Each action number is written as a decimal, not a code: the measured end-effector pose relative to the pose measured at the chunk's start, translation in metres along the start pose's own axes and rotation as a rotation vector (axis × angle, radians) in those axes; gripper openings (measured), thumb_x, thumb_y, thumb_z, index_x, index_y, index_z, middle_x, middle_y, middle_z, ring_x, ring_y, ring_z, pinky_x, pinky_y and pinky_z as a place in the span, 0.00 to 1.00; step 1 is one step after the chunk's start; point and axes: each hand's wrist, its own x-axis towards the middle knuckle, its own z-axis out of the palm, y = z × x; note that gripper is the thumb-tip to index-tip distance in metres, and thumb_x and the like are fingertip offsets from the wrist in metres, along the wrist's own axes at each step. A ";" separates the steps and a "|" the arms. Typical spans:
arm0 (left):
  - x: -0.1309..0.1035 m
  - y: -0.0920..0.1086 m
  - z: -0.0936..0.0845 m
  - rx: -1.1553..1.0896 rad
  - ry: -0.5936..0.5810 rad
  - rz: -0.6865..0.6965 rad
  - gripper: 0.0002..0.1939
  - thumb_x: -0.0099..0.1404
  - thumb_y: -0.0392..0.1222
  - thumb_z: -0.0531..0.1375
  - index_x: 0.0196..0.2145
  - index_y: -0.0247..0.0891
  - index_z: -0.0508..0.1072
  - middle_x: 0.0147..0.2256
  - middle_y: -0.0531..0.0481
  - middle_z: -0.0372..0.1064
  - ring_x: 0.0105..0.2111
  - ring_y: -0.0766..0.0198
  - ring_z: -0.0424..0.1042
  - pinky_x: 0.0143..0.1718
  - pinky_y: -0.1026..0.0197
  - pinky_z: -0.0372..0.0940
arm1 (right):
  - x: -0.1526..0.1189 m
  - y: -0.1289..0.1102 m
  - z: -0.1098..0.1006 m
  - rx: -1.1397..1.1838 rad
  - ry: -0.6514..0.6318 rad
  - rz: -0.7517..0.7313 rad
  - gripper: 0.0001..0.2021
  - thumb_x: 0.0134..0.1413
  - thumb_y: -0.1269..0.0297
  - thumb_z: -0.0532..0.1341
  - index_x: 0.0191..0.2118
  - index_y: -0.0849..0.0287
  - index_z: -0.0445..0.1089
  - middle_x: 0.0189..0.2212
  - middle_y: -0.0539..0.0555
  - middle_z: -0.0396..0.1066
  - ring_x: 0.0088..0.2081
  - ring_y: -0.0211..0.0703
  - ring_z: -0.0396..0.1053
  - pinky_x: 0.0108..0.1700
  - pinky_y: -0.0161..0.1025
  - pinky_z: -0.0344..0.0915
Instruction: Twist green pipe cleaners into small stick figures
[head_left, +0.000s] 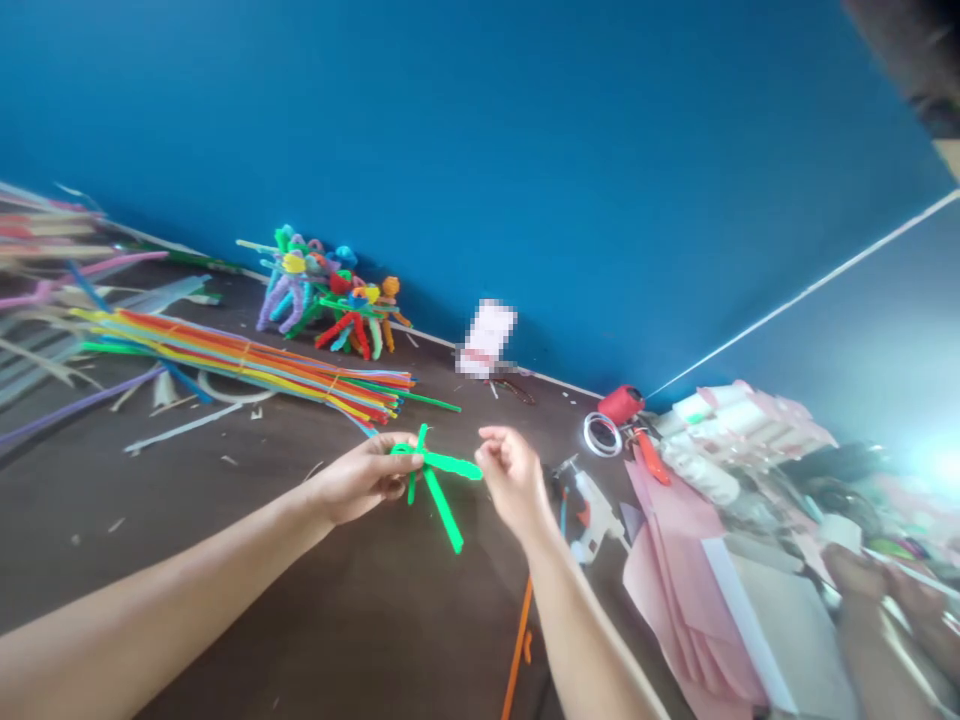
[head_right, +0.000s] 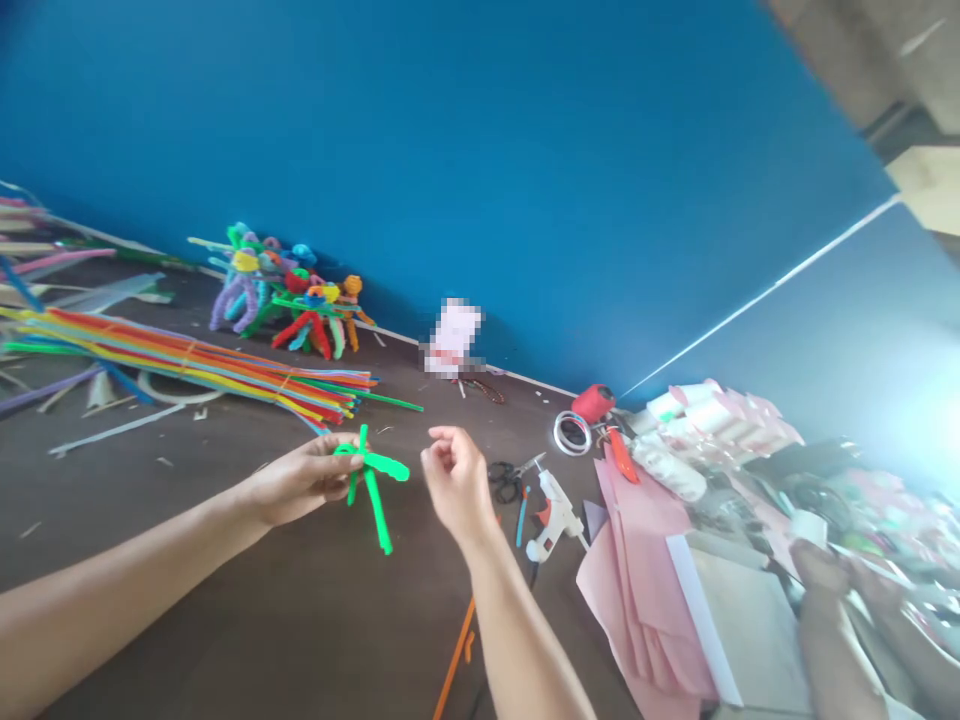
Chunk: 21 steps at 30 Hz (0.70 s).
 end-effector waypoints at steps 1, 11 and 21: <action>0.000 0.001 -0.001 -0.027 -0.001 0.001 0.14 0.42 0.38 0.67 0.24 0.34 0.65 0.18 0.57 0.60 0.18 0.75 0.59 0.16 0.72 0.50 | 0.001 -0.001 -0.010 -0.017 0.003 0.029 0.11 0.54 0.67 0.46 0.40 0.62 0.62 0.24 0.49 0.65 0.24 0.34 0.65 0.27 0.30 0.61; 0.005 -0.002 -0.001 -0.034 -0.055 0.007 0.16 0.45 0.37 0.65 0.24 0.35 0.59 0.19 0.55 0.65 0.16 0.77 0.55 0.15 0.73 0.43 | -0.100 0.048 -0.047 -0.666 -0.173 0.225 0.11 0.44 0.64 0.60 0.16 0.57 0.64 0.12 0.50 0.65 0.14 0.38 0.61 0.18 0.33 0.44; 0.003 -0.007 0.002 0.194 -0.057 0.086 0.17 0.45 0.43 0.65 0.27 0.35 0.60 0.14 0.61 0.56 0.12 0.78 0.47 0.14 0.71 0.40 | -0.045 0.062 -0.054 -0.313 0.128 0.279 0.11 0.47 0.57 0.55 0.31 0.58 0.69 0.20 0.52 0.71 0.21 0.42 0.68 0.21 0.33 0.59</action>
